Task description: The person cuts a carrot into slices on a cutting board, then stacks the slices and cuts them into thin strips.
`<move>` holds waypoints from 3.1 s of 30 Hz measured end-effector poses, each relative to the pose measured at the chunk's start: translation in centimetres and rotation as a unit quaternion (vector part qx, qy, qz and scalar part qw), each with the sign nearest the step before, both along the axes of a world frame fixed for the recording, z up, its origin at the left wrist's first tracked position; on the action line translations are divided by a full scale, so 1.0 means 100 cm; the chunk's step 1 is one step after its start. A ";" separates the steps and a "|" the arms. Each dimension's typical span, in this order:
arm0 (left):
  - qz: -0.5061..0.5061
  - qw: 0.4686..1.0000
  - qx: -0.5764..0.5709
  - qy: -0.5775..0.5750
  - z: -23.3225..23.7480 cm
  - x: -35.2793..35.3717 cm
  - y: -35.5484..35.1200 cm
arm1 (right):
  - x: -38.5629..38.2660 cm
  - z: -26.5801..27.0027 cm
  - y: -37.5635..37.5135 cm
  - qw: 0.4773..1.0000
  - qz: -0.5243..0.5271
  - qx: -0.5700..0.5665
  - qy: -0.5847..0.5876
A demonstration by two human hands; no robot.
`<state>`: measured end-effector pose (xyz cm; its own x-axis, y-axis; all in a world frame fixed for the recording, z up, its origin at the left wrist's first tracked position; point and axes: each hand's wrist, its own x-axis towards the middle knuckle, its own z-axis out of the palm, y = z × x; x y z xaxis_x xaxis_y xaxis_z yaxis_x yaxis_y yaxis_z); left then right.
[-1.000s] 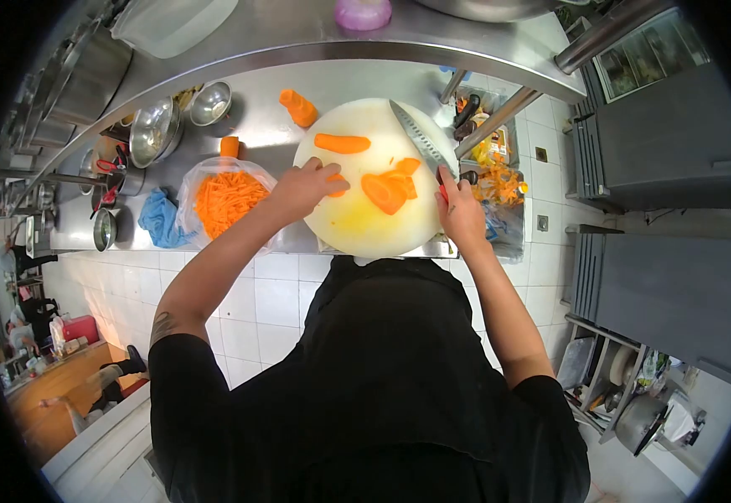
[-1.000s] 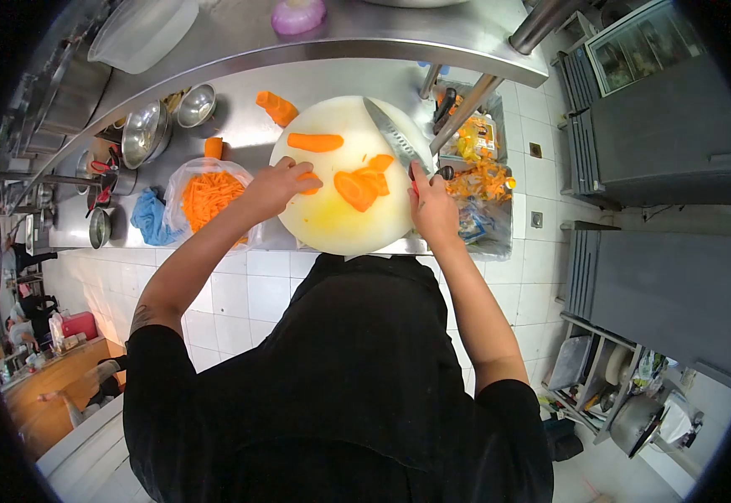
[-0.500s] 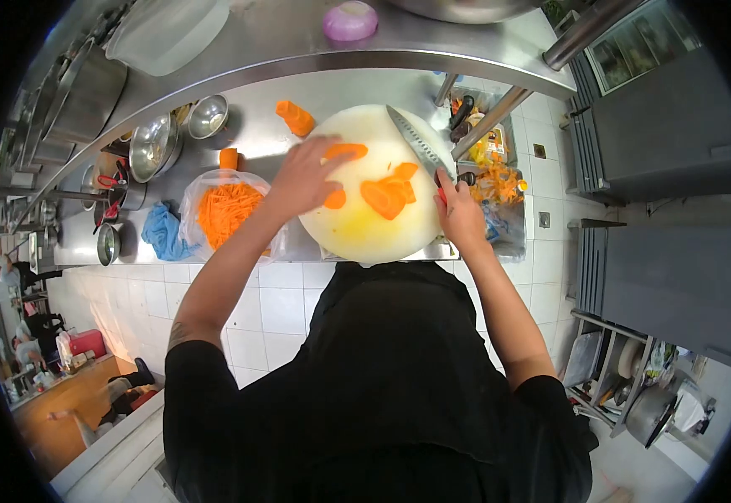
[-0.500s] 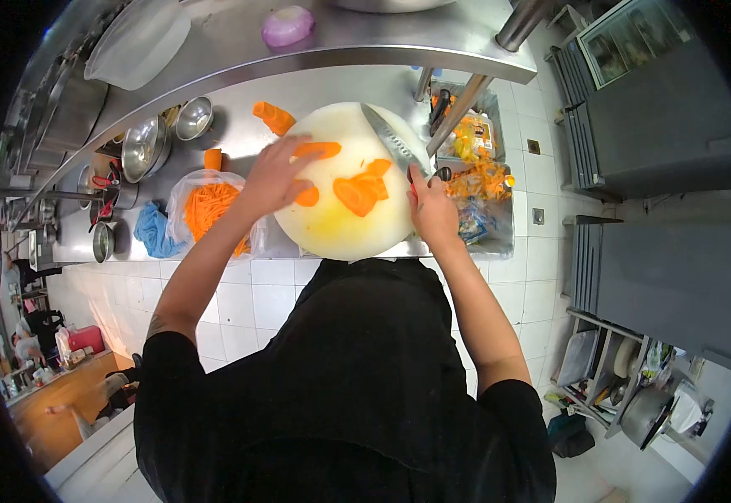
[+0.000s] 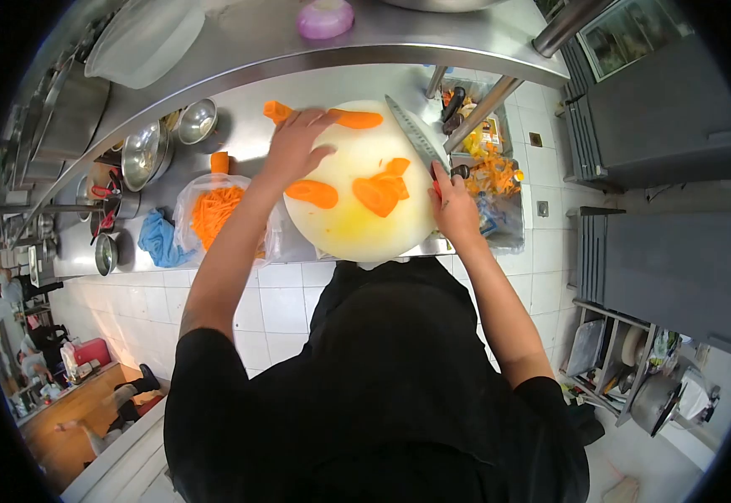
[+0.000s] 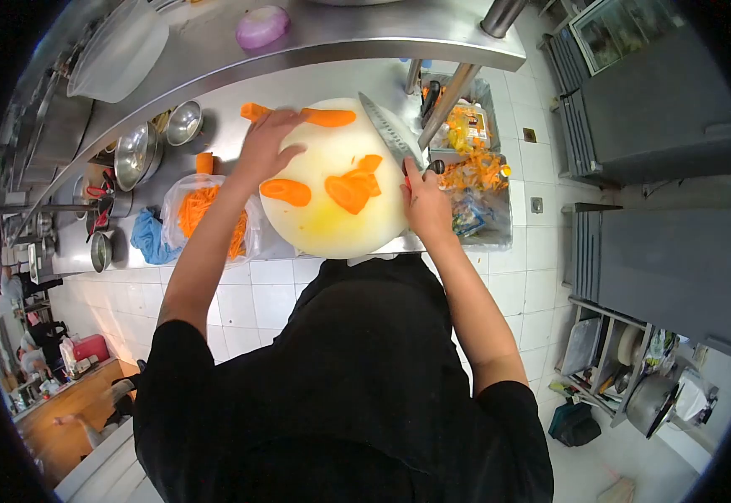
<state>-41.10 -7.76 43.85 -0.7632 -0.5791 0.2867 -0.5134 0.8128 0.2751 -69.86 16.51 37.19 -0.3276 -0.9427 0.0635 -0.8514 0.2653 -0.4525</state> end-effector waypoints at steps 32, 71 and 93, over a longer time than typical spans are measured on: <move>-0.146 0.956 0.247 0.068 -0.034 -0.030 0.104 | -0.008 0.002 0.001 0.999 0.002 0.020 -0.050; 0.012 0.984 0.119 -0.132 -0.035 0.083 0.082 | -0.008 0.012 -0.002 0.998 0.019 0.025 -0.048; -0.041 0.995 0.037 -0.084 -0.030 0.039 0.081 | -0.023 0.005 0.019 0.990 0.021 -0.069 -0.123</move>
<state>-37.23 0.33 40.82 -0.8421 -0.5279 0.1105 -0.4901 0.8345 0.2518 -72.18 18.37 37.66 -0.3102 -0.9436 0.1156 -0.7192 0.1534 -0.6776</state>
